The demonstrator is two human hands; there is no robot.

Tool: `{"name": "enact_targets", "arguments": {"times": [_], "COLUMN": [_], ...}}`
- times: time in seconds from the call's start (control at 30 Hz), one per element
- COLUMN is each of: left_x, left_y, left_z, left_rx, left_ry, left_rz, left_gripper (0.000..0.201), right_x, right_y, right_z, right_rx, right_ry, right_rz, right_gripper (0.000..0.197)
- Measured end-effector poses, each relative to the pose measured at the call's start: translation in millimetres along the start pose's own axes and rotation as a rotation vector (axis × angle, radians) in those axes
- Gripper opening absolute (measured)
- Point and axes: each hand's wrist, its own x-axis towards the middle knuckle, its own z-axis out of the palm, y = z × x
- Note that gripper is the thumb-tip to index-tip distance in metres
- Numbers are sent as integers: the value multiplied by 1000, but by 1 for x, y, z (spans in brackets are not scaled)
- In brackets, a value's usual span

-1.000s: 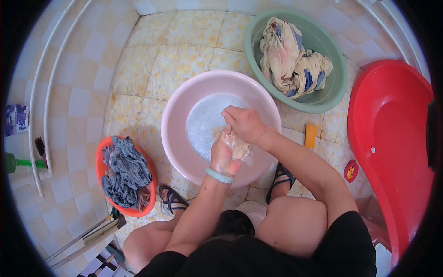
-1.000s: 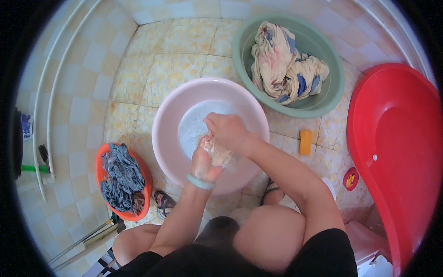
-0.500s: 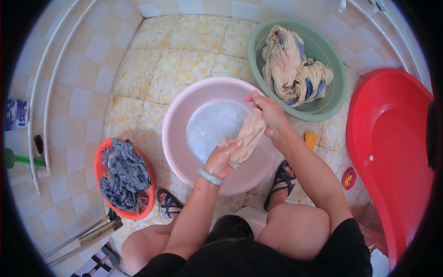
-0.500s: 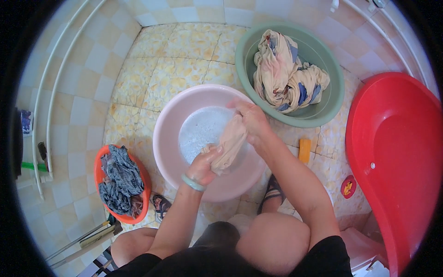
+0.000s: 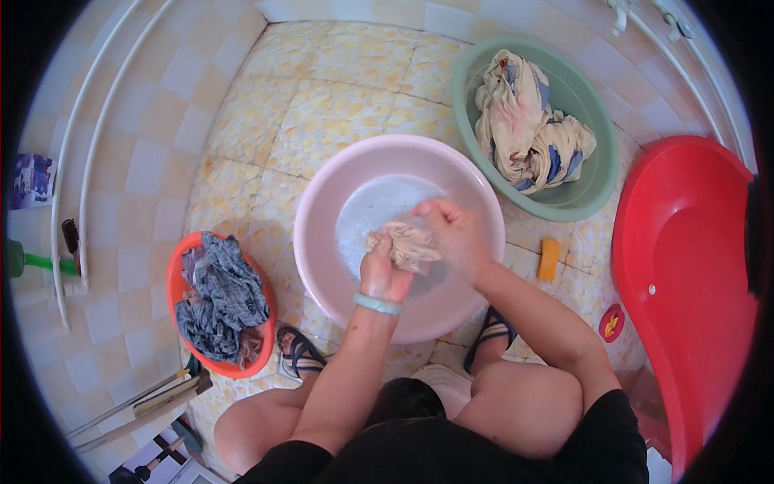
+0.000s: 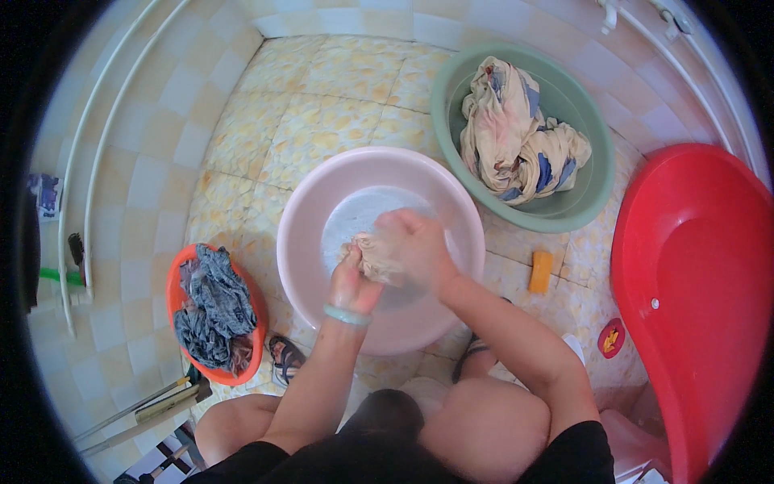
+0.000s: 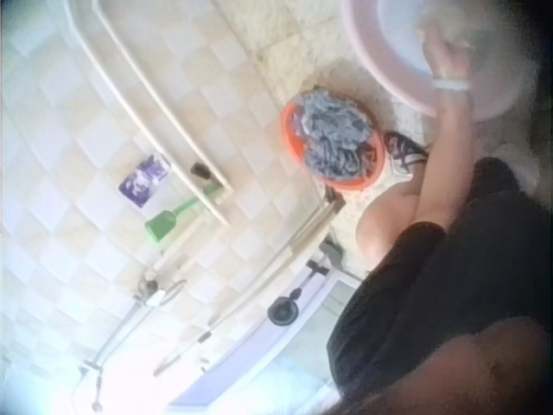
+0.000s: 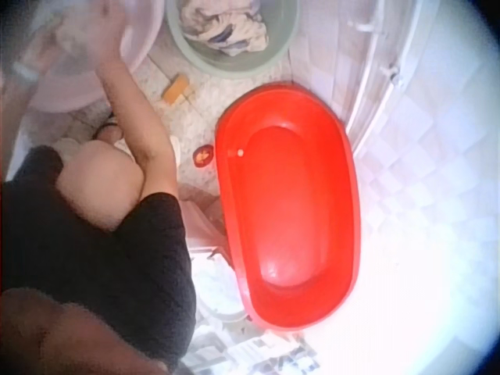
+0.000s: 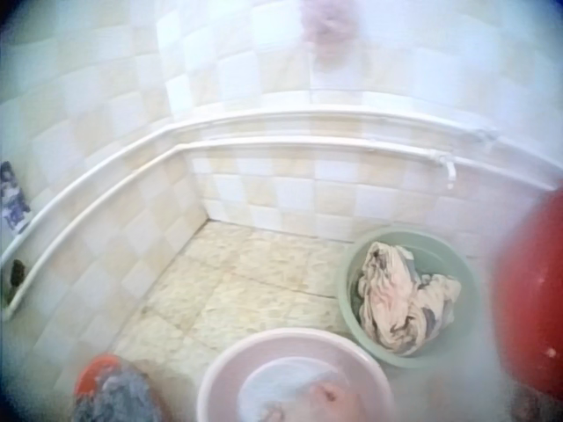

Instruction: The person washes clothes in a basin of water by hand, wrings the fabric out, and places it into another basin. The person then washes and wrings out stockings in the basin.

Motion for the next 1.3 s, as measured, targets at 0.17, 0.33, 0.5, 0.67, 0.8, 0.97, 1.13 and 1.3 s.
{"name": "enact_targets", "arguments": {"times": [0.17, 0.33, 0.5, 0.67, 0.8, 0.97, 1.13, 1.3], "left_x": [28, -19, -8, -20, 2, -18, -6, -18], "left_y": [-5, -30, -21, -28, -13, -31, -27, -38], "left_z": [-52, 6, -23, 5, -49, 6, -22, -7], "left_rx": [-89, 196, 349, 233, 239, 162, -7, 117], "left_ry": [-579, 53, -164, -99, -171, -47, 64, 1], "left_rz": [-130, -129, 70, -96, 113, -108, -25, -122], "left_gripper": [27, 26, 29, 31, 28, 24, 24, 20], "right_x": [-21, 18, -26, 28, -23, 26, -32, 15], "right_y": [15, -3, 23, 12, 21, 8, 24, 34], "right_z": [23, 10, 30, 5, 39, 5, 29, 7], "right_rx": [-630, -793, -639, -776, -500, -899, -779, -766], "right_ry": [-329, -181, -268, -37, -104, -151, -234, -232], "right_rz": [-1041, -145, -899, -468, -884, -628, -717, -1068], "right_gripper": [18, 13, 18, 14, 15, 14, 13, 11]}}
